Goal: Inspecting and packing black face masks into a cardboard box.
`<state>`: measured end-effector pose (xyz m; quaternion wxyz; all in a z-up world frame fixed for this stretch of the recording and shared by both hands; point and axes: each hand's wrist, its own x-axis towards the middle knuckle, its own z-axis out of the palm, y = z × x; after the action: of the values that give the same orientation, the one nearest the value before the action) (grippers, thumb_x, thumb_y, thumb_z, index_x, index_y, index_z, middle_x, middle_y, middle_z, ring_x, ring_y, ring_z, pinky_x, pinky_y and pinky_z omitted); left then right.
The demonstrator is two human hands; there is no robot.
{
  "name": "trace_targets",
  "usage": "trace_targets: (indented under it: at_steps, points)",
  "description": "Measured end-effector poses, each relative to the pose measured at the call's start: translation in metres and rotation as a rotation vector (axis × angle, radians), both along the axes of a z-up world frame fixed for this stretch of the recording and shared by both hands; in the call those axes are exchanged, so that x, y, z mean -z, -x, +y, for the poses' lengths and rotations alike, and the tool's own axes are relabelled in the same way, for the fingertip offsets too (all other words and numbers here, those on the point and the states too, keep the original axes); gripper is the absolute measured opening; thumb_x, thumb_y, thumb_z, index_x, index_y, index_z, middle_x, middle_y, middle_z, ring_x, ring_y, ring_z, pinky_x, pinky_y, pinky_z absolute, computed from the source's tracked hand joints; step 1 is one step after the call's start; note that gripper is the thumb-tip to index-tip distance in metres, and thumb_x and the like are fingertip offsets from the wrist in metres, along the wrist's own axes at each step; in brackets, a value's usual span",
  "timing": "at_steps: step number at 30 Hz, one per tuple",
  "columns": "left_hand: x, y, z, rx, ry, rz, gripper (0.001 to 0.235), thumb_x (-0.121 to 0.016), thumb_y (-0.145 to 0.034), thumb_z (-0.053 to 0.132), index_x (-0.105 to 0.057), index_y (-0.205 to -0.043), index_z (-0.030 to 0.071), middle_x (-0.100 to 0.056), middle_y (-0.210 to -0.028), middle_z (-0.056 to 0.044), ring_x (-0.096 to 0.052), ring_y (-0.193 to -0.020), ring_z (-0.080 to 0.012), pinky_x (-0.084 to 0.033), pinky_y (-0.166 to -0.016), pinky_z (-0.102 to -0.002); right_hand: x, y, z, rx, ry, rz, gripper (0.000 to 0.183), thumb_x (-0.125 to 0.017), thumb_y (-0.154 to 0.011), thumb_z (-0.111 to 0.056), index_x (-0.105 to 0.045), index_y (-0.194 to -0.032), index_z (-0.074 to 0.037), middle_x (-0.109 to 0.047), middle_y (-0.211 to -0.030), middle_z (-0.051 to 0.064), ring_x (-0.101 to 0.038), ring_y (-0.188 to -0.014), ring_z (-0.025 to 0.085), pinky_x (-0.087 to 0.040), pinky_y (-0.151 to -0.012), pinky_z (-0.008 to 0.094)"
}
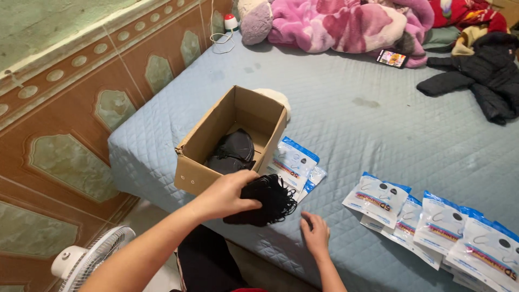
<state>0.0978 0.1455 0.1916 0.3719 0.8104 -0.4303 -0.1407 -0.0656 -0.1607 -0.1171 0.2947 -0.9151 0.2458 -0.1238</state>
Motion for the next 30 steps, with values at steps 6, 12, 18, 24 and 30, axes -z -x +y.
trace_targets:
  at_steps: [6, 12, 18, 24, 30]
  points:
    - [0.074, 0.048, -0.059, -0.262, 0.147, 0.639, 0.053, -0.084, -0.071, 0.031, -0.067, -0.118, 0.014, -0.076, -0.107, 0.0, -0.066, -0.099, -0.0097, -0.051, -0.088, -0.028, -0.021, 0.056, 0.023, -0.118, -0.876, -0.015, 0.07, -0.039, -0.099, -0.054, -0.088, -0.105, -0.005, -0.086, -0.107, 0.006, -0.069, -0.099, 0.013, -0.046, -0.097, 0.028]
    - [0.154, 0.111, -0.117, -0.324, 0.366, 1.155, 0.067, -0.085, -0.069, 0.033, -0.064, -0.13, 0.015, -0.073, -0.119, -0.005, -0.067, -0.107, -0.0171, -0.054, -0.075, -0.031, -0.02, 0.087, 0.02, 0.241, -1.821, -0.274, 0.093, -0.029, -0.097, -0.074, -0.056, -0.146, 0.0, -0.062, -0.143, 0.022, -0.057, -0.131, 0.033, -0.044, -0.106, 0.049]
    - [0.219, 0.151, -0.148, -0.371, 0.298, 1.192, 0.047, -0.083, -0.077, 0.023, -0.065, -0.119, 0.015, -0.073, -0.1, -0.004, -0.07, -0.082, -0.0173, -0.053, -0.048, -0.034, -0.029, 0.11, -0.001, 0.378, -1.854, -0.376, 0.073, -0.05, -0.091, -0.048, -0.048, -0.152, -0.007, -0.053, -0.151, 0.018, -0.049, -0.135, 0.031, -0.037, -0.118, 0.048]
    - [0.228, 0.155, -0.157, -0.231, 0.192, 0.904, 0.068, -0.086, -0.067, 0.034, -0.068, -0.13, 0.016, -0.074, -0.115, 0.003, -0.065, -0.105, -0.0086, -0.052, -0.089, -0.024, -0.041, 0.114, -0.016, 0.334, -1.553, -0.342, 0.045, -0.073, -0.085, -0.01, -0.066, -0.127, 0.004, -0.072, -0.12, 0.022, -0.068, -0.104, 0.034, -0.056, -0.093, 0.046]
    - [0.215, 0.119, -0.167, 0.02, 0.205, 0.286, 0.075, -0.079, -0.078, 0.026, -0.05, -0.146, 0.014, -0.052, -0.141, -0.011, -0.049, -0.136, -0.0274, -0.039, -0.113, -0.042, -0.058, 0.103, -0.046, 0.119, -0.989, -0.316, 0.035, -0.085, -0.081, -0.012, -0.079, -0.114, -0.003, -0.077, -0.108, 0.005, -0.066, -0.1, 0.017, -0.055, -0.088, 0.035]
